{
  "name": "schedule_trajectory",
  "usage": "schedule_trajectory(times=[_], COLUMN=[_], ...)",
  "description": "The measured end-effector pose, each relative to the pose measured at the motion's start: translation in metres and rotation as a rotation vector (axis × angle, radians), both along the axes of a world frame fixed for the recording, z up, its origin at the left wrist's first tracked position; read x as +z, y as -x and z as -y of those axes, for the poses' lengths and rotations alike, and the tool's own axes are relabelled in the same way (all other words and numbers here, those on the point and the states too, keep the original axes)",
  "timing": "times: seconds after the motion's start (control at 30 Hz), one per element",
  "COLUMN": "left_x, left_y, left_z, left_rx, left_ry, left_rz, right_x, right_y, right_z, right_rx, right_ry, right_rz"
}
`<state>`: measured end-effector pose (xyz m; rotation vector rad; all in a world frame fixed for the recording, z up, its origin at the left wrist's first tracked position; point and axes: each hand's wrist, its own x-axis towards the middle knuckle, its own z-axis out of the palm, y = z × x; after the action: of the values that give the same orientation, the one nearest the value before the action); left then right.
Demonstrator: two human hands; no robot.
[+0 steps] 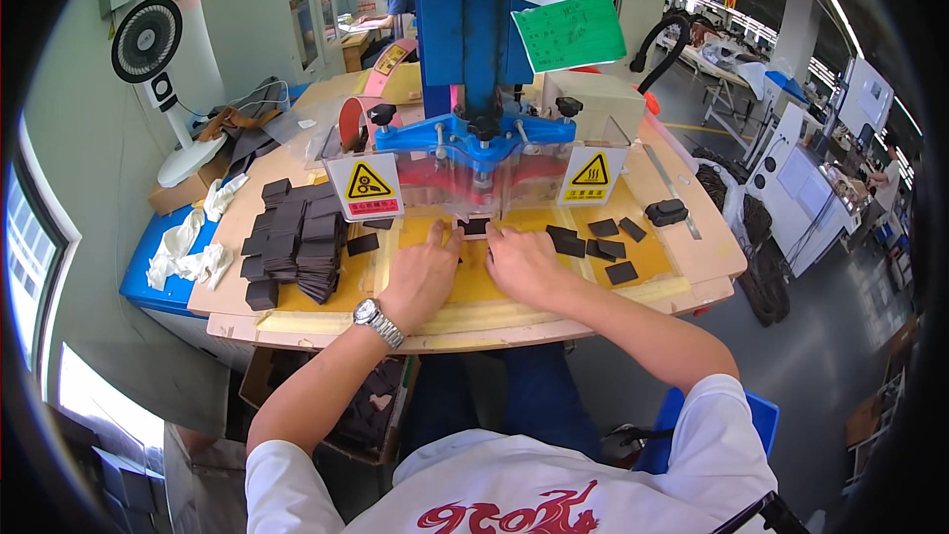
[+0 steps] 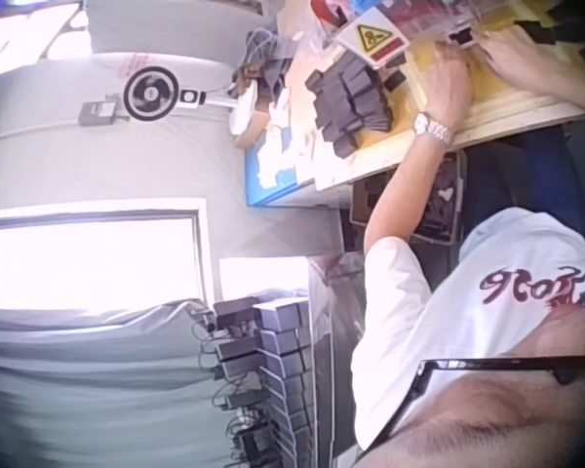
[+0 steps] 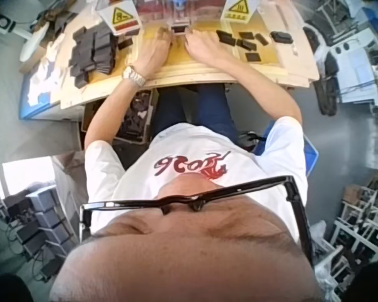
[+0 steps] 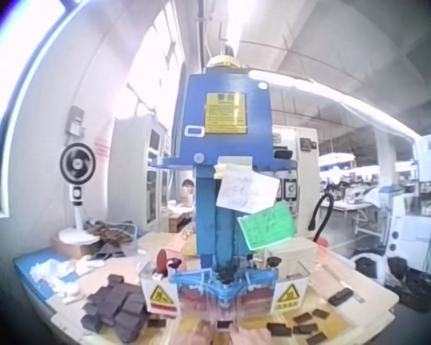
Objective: Using a heat press machine to stamp or bond small leather components in a workshop environment.
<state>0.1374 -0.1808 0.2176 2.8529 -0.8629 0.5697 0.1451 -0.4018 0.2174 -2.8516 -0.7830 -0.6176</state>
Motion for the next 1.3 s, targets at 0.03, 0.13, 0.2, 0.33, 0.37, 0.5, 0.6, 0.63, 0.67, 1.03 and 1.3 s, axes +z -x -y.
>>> schedule_trajectory(times=[0.03,0.13,0.2,0.33,0.37,0.5,0.6,0.63,0.67,1.03,1.3], left_x=[0.000,-0.001,-0.001,-0.001,-0.002,-0.008,-0.017,-0.014,-0.005,0.036,0.025], left_y=[0.000,-0.003,-0.007,-0.008,-0.008,-0.011,-0.009,-0.003,0.016,0.124,0.132], left_z=[0.000,0.001,0.006,0.014,0.016,0.019,-0.001,0.001,0.004,0.035,0.036], left_rx=[0.000,0.021,0.039,0.069,0.088,0.102,0.041,0.010,-0.018,-0.258,-0.257], left_ry=[-0.001,0.007,0.003,-0.012,-0.026,-0.026,0.106,0.105,0.241,1.851,1.731], left_rz=[-0.001,0.017,0.045,0.052,0.054,0.128,0.107,0.115,0.107,-0.755,-0.784], right_x=[0.001,0.004,0.006,0.009,0.008,0.002,-0.004,-0.003,0.001,0.011,0.000], right_y=[-0.001,-0.006,-0.009,-0.008,-0.008,-0.007,0.005,0.012,0.026,0.122,0.127], right_z=[-0.002,-0.008,-0.008,-0.006,-0.006,-0.004,-0.002,0.001,0.001,-0.019,-0.030], right_rx=[0.000,-0.017,-0.025,-0.018,-0.014,-0.052,0.077,0.048,0.132,0.302,0.344], right_ry=[-0.001,-0.025,-0.077,-0.083,-0.078,-0.080,-0.225,-0.227,-0.573,-1.680,-1.742], right_rz=[-0.001,-0.043,-0.074,-0.116,-0.109,-0.056,0.065,0.079,-0.178,-1.116,-1.257])
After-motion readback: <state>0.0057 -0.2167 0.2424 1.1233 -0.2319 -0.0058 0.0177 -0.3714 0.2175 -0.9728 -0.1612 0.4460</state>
